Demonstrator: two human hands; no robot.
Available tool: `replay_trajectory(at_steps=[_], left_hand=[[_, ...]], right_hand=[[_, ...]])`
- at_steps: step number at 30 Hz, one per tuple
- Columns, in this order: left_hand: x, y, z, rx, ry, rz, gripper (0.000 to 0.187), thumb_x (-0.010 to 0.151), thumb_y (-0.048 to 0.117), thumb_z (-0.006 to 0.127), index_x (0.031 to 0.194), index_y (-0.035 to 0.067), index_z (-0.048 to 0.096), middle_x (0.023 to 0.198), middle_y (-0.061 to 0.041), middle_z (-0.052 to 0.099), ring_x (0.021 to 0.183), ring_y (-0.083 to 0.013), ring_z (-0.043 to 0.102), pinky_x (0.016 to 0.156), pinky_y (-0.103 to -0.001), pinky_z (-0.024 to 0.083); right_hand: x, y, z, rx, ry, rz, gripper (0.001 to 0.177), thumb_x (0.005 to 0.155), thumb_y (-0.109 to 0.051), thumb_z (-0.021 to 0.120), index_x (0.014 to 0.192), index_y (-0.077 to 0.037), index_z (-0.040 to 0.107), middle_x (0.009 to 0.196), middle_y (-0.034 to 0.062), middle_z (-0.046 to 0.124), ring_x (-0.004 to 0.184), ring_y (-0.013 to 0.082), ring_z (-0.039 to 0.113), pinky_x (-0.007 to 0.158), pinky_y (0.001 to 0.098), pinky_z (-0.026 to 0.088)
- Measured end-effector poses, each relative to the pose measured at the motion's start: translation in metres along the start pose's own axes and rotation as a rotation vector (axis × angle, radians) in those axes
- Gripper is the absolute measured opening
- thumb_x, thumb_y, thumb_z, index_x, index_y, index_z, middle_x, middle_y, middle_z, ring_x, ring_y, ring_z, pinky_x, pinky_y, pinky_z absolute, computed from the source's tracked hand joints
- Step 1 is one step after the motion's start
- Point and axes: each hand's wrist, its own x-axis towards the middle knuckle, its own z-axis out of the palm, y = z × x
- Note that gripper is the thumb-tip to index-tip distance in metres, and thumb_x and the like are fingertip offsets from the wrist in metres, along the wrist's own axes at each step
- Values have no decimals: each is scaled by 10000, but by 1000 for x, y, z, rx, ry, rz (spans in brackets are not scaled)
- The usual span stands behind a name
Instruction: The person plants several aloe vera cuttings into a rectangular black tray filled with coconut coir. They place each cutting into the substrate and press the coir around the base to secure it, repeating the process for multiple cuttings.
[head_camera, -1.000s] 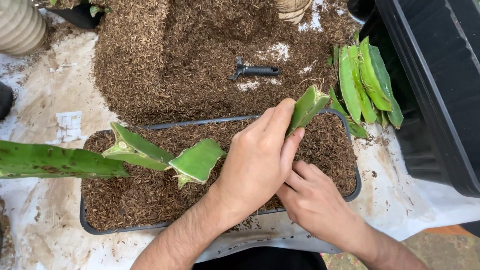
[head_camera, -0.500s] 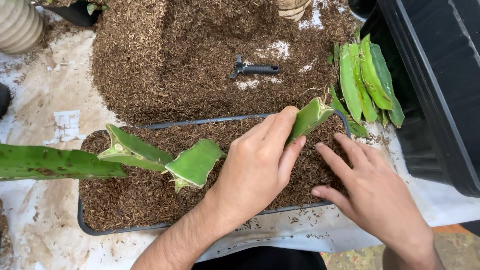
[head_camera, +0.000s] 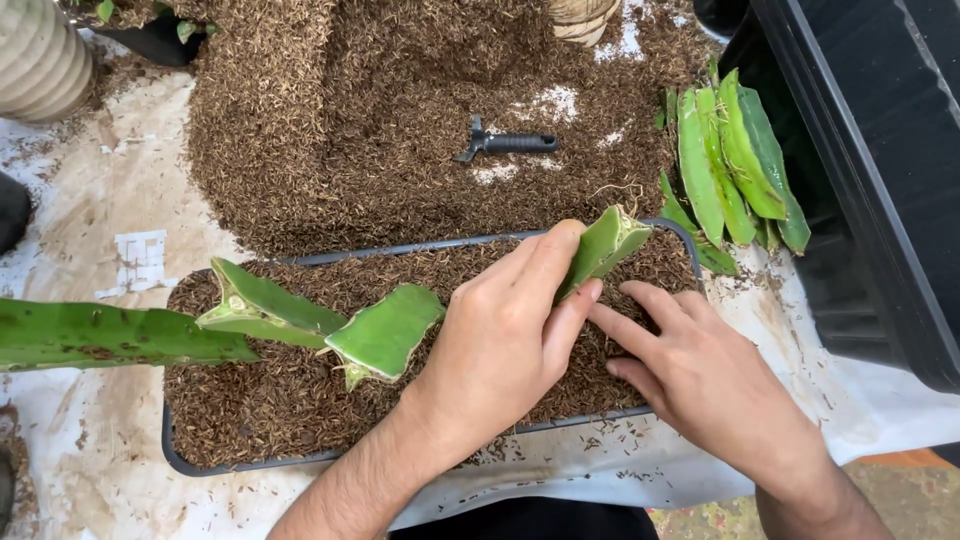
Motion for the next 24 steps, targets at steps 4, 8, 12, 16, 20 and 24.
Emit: replay_trajectory(at_steps=[4,8,12,16,20,24], left_hand=[[2,0,-1,15,-15,3,258,886,91,525,1109,-11,444,942,-133,591,819,-272,595,706,-375,481],[4,2,-4,11,-61,2,264,861,133,544,1074,-7,473,941,-141,606,824,-294,599,697,-397,469],[9,15,-14,0,-49,44,312,871,141,524,1140,0,451,957,-145,609,847,-302,596,766,-412,472],[15,22,-20,22,-34,114,269,862,91,545,1103,16,452,903,-147,590,779,-316,558,734,-410,447],[16,23,-20,40,-25,145,322,851,82,580,1130,-14,451,889,-141,604,873,-337,575,787,-440,461],[14,23,-19,48,-11,112,334,837,83,620,1125,-9,477,925,-163,627,870,-314,603,773,-435,496]], right_hand=[[13,12,9,135,-2,91,358,763,-163,574,1113,-104,525,1013,115,535,769,321,558,601,452,476],[39,33,-4,347,-43,86,116,709,-137,602,822,-112,605,723,32,610,632,224,585,514,376,452],[74,44,-31,818,-133,53,89,664,-49,689,722,-112,710,712,-53,726,662,33,640,630,210,523],[107,51,-33,1062,-233,-153,217,726,-60,676,940,-27,663,870,50,709,793,109,650,661,235,535],[141,47,-33,1070,-492,-498,284,695,-179,546,917,-28,640,807,18,660,715,101,598,605,249,519],[160,48,-16,929,-779,-584,223,647,-49,530,827,-14,658,722,-16,635,626,73,507,507,225,459]])
